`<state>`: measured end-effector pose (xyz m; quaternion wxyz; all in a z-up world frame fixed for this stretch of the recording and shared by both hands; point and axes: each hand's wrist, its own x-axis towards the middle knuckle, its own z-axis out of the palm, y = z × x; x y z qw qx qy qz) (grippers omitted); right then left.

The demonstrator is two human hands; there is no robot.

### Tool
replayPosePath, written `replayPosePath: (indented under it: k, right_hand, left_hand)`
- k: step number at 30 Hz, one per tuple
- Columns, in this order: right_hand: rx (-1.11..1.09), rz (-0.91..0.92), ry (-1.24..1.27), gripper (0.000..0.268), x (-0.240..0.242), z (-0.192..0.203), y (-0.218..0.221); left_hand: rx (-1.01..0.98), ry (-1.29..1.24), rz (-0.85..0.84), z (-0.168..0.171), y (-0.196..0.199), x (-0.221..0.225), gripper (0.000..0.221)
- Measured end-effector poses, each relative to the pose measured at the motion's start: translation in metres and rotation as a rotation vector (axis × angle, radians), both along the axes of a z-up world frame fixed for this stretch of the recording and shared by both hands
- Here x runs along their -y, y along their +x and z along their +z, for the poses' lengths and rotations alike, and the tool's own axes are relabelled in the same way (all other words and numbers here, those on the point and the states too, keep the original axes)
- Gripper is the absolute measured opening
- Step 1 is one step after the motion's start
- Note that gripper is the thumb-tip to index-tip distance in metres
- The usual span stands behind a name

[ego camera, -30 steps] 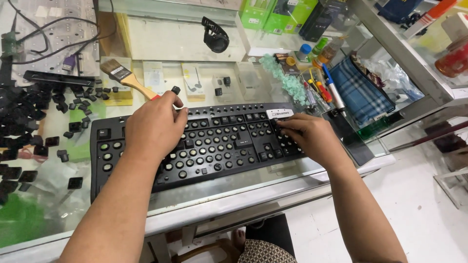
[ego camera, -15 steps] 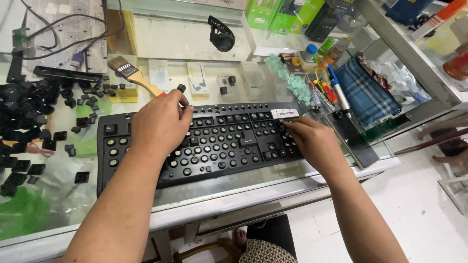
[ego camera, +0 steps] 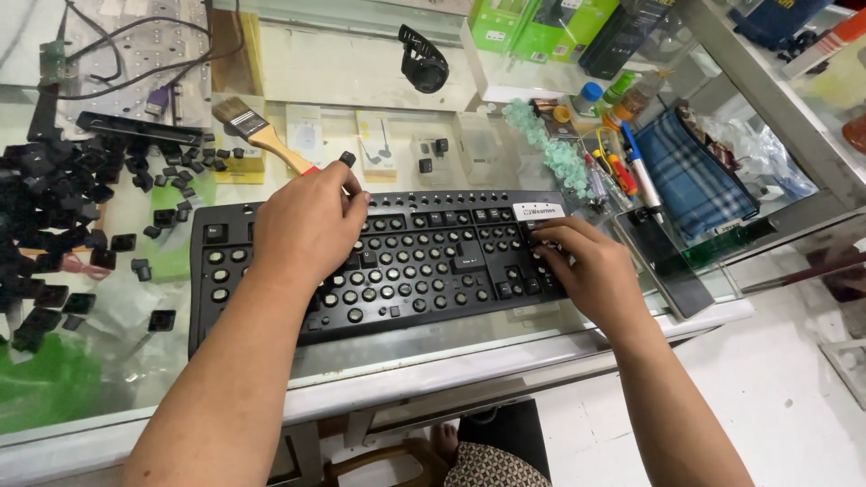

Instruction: Manually attaching individual keycaps to a keyboard base by pressing them onto the switches.

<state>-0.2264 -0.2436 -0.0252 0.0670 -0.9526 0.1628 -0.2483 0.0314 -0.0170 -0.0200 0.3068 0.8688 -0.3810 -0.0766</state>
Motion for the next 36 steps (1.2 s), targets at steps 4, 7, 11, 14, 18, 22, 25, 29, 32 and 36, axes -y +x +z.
replayPosePath:
  k: [4, 7, 11, 14, 18, 22, 25, 29, 32, 36]
  right_hand:
    - [0.013, -0.003, 0.018, 0.019, 0.001, -0.002, 0.000]
    - [0.053, 0.009, 0.068, 0.013, 0.000, -0.003, 0.001]
    - [0.067, 0.027, 0.074, 0.011, 0.001, -0.002, 0.001]
    - [0.058, 0.027, 0.058, 0.010, 0.000, -0.002, 0.000]
    - [0.069, 0.040, 0.011, 0.012, -0.002, -0.003, 0.001]
    - [0.037, 0.048, -0.033, 0.010, 0.001, -0.007, -0.002]
    - [0.065, 0.037, 0.031, 0.011, 0.007, -0.011, -0.005]
    - [0.021, 0.046, 0.031, 0.008, 0.013, -0.011, -0.012]
    - [-0.040, 0.070, -0.069, 0.008, 0.015, -0.018, -0.012]
    - [-0.058, 0.018, -0.196, 0.005, 0.027, -0.032, -0.020]
  left_hand:
    - [0.004, 0.014, 0.009, 0.000, 0.001, 0.000, 0.023]
    - [0.005, 0.005, 0.004, 0.001, 0.000, 0.000, 0.023]
    - [0.003, 0.003, -0.010, 0.002, 0.001, 0.000, 0.022]
    - [0.004, -0.003, -0.013, 0.000, 0.002, -0.001, 0.022]
    - [0.050, -0.052, -0.021, -0.008, 0.006, -0.001, 0.021]
    - [0.059, -0.076, -0.012, -0.009, 0.004, -0.001, 0.020]
    - [0.069, -0.093, -0.018, -0.010, 0.004, 0.000, 0.019]
    - [0.114, -0.069, 0.015, -0.016, 0.003, 0.011, 0.018]
    - [0.142, -0.027, 0.068, -0.023, 0.007, 0.013, 0.019]
    - [0.123, -0.066, 0.045, -0.021, 0.005, 0.013, 0.019]
